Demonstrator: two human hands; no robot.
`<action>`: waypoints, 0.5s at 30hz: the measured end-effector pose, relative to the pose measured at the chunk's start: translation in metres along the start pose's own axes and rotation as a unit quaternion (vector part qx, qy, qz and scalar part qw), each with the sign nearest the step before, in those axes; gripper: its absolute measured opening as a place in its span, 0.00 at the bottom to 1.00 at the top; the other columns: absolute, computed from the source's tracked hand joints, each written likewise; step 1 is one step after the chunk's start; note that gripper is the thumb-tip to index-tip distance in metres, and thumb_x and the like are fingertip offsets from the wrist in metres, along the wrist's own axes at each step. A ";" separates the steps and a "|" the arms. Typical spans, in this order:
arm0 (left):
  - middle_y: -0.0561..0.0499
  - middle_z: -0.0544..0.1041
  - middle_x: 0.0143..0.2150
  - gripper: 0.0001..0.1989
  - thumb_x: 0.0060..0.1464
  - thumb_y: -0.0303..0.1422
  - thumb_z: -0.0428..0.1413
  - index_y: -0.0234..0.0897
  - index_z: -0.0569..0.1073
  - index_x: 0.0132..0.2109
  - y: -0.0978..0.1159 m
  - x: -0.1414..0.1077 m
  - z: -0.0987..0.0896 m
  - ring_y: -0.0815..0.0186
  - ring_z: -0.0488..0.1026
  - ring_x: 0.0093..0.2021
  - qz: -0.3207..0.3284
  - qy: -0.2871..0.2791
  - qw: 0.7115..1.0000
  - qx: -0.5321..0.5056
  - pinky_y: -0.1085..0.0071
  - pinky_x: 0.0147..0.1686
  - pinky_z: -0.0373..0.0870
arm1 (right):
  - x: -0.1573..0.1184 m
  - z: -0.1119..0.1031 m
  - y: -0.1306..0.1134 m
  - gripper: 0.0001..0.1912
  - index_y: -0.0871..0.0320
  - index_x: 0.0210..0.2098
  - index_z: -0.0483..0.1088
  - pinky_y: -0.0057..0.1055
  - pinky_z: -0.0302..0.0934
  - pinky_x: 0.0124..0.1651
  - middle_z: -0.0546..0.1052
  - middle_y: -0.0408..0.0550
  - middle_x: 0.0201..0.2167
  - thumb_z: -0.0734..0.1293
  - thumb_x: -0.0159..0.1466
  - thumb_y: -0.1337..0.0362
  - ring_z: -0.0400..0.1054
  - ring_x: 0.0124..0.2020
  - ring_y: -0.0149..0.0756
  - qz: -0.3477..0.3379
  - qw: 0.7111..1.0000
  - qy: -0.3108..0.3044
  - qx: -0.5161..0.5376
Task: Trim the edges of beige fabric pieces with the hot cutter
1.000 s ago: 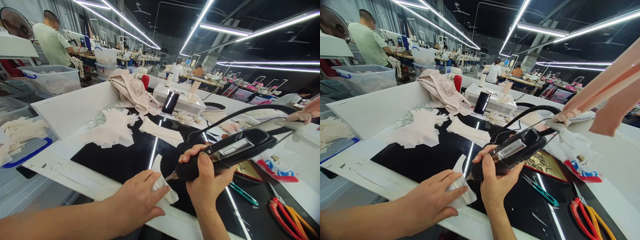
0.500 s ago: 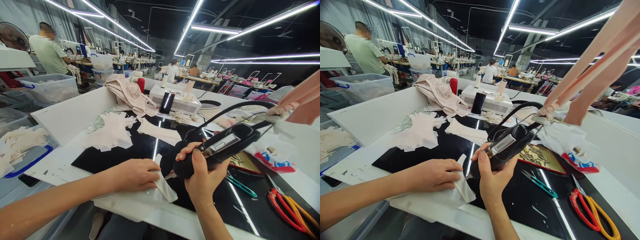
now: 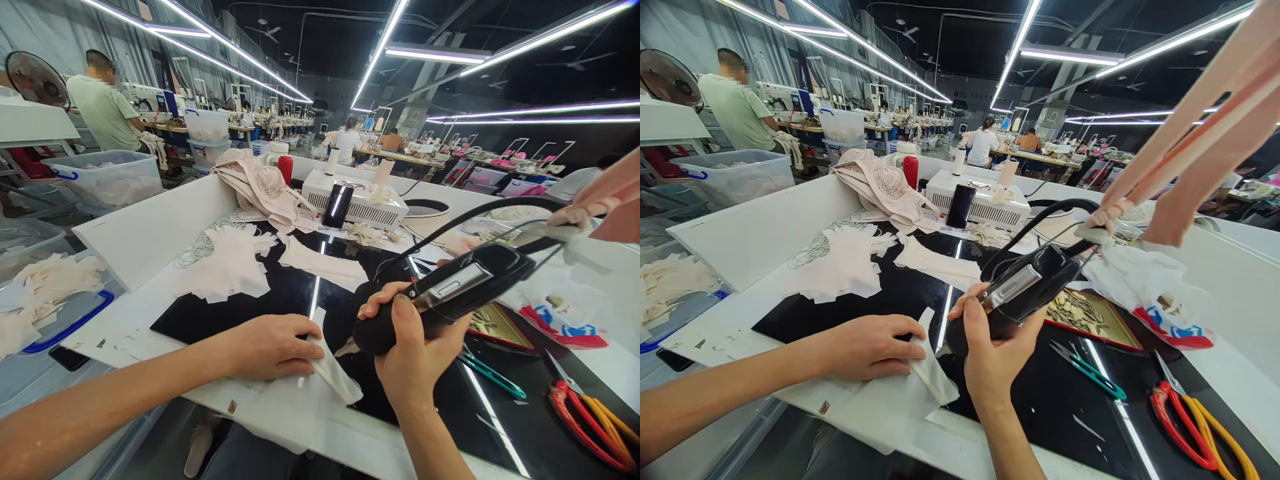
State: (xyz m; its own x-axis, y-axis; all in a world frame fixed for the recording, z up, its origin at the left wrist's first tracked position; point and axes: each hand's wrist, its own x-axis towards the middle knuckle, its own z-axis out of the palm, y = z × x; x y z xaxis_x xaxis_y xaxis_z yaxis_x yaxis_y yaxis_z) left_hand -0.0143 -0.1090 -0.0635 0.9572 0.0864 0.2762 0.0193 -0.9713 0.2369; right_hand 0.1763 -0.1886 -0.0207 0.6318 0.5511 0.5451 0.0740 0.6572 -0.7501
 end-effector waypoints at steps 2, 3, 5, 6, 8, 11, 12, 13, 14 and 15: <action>0.41 0.77 0.58 0.10 0.73 0.37 0.56 0.38 0.77 0.55 -0.001 -0.001 0.002 0.55 0.77 0.57 0.003 0.004 1.000 -0.002 0.64 0.55 0.76 | 0.002 0.003 0.001 0.23 0.49 0.47 0.62 0.32 0.70 0.27 0.77 0.33 0.29 0.77 0.61 0.60 0.71 0.22 0.31 0.005 1.000 0.011 0.010; 0.42 0.77 0.58 0.10 0.72 0.37 0.56 0.38 0.77 0.54 -0.002 -0.001 0.002 0.55 0.77 0.57 0.004 0.007 1.000 -0.001 0.64 0.55 0.76 | 0.003 0.005 0.002 0.23 0.49 0.47 0.61 0.32 0.70 0.27 0.77 0.33 0.29 0.77 0.61 0.60 0.70 0.22 0.31 0.007 1.000 0.014 0.014; 0.42 0.77 0.58 0.10 0.72 0.37 0.56 0.39 0.78 0.54 -0.003 -0.001 0.004 0.56 0.76 0.58 0.006 0.014 1.000 0.001 0.65 0.55 0.76 | 0.003 0.008 0.004 0.23 0.49 0.48 0.61 0.32 0.70 0.28 0.77 0.33 0.28 0.77 0.61 0.60 0.70 0.22 0.31 0.009 1.000 0.013 0.017; 0.42 0.77 0.57 0.10 0.72 0.37 0.56 0.39 0.78 0.54 -0.003 -0.001 0.004 0.56 0.76 0.57 0.006 0.017 1.000 0.001 0.65 0.55 0.76 | 0.003 0.009 0.005 0.23 0.49 0.48 0.61 0.32 0.70 0.28 0.77 0.33 0.28 0.77 0.61 0.61 0.70 0.22 0.30 0.008 1.000 0.009 0.017; 0.42 0.77 0.57 0.10 0.72 0.37 0.56 0.40 0.78 0.54 -0.003 -0.001 0.005 0.56 0.77 0.57 0.004 0.020 1.000 0.001 0.65 0.54 0.76 | 0.002 0.010 0.006 0.21 0.49 0.48 0.62 0.32 0.70 0.28 0.77 0.33 0.29 0.76 0.62 0.62 0.70 0.22 0.30 0.005 1.000 0.000 0.011; 0.42 0.77 0.58 0.11 0.72 0.37 0.57 0.40 0.78 0.55 -0.003 -0.001 0.006 0.56 0.76 0.57 0.001 0.020 1.000 0.000 0.66 0.54 0.76 | 0.002 0.011 0.007 0.21 0.49 0.49 0.62 0.32 0.71 0.27 0.77 0.33 0.29 0.75 0.63 0.64 0.71 0.22 0.30 0.006 1.000 -0.003 0.002; 0.42 0.77 0.58 0.11 0.72 0.37 0.57 0.40 0.78 0.55 -0.003 -0.002 0.007 0.56 0.76 0.57 0.000 0.019 1.000 0.000 0.65 0.54 0.76 | 0.003 0.011 0.007 0.21 0.49 0.49 0.62 0.32 0.71 0.26 0.77 0.33 0.29 0.75 0.63 0.64 0.71 0.22 0.30 0.006 1.000 0.001 0.002; 0.42 0.77 0.58 0.11 0.72 0.38 0.57 0.40 0.78 0.55 -0.003 -0.002 0.007 0.56 0.76 0.58 0.000 0.019 1.000 0.000 0.65 0.54 0.76 | 0.003 0.012 0.007 0.22 0.49 0.49 0.62 0.32 0.71 0.26 0.77 0.33 0.29 0.75 0.62 0.64 0.70 0.22 0.30 0.004 1.000 0.005 0.004; 0.42 0.77 0.59 0.11 0.72 0.38 0.57 0.40 0.78 0.55 -0.003 -0.002 0.008 0.55 0.76 0.58 0.001 0.020 1.000 0.000 0.65 0.55 0.76 | 0.004 0.012 0.007 0.22 0.49 0.49 0.62 0.32 0.71 0.25 0.77 0.33 0.29 0.75 0.62 0.64 0.70 0.21 0.30 0.001 1.000 0.009 0.007; 0.42 0.77 0.59 0.11 0.72 0.38 0.57 0.40 0.78 0.55 -0.003 -0.003 0.009 0.55 0.76 0.58 0.001 0.023 1.000 -0.001 0.65 0.55 0.76 | 0.005 0.013 0.007 0.23 0.49 0.49 0.62 0.32 0.71 0.25 0.77 0.33 0.28 0.75 0.61 0.64 0.70 0.21 0.30 -0.002 1.000 0.012 0.011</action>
State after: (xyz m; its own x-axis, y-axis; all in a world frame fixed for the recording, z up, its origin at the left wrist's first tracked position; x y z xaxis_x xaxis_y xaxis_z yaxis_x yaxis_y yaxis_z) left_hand -0.0146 -0.1080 -0.0731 0.9431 0.0946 0.3188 0.0170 -0.9712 0.2377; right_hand 0.1697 -0.1740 -0.0184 0.6505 0.5361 0.5380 0.0599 0.6699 -0.7400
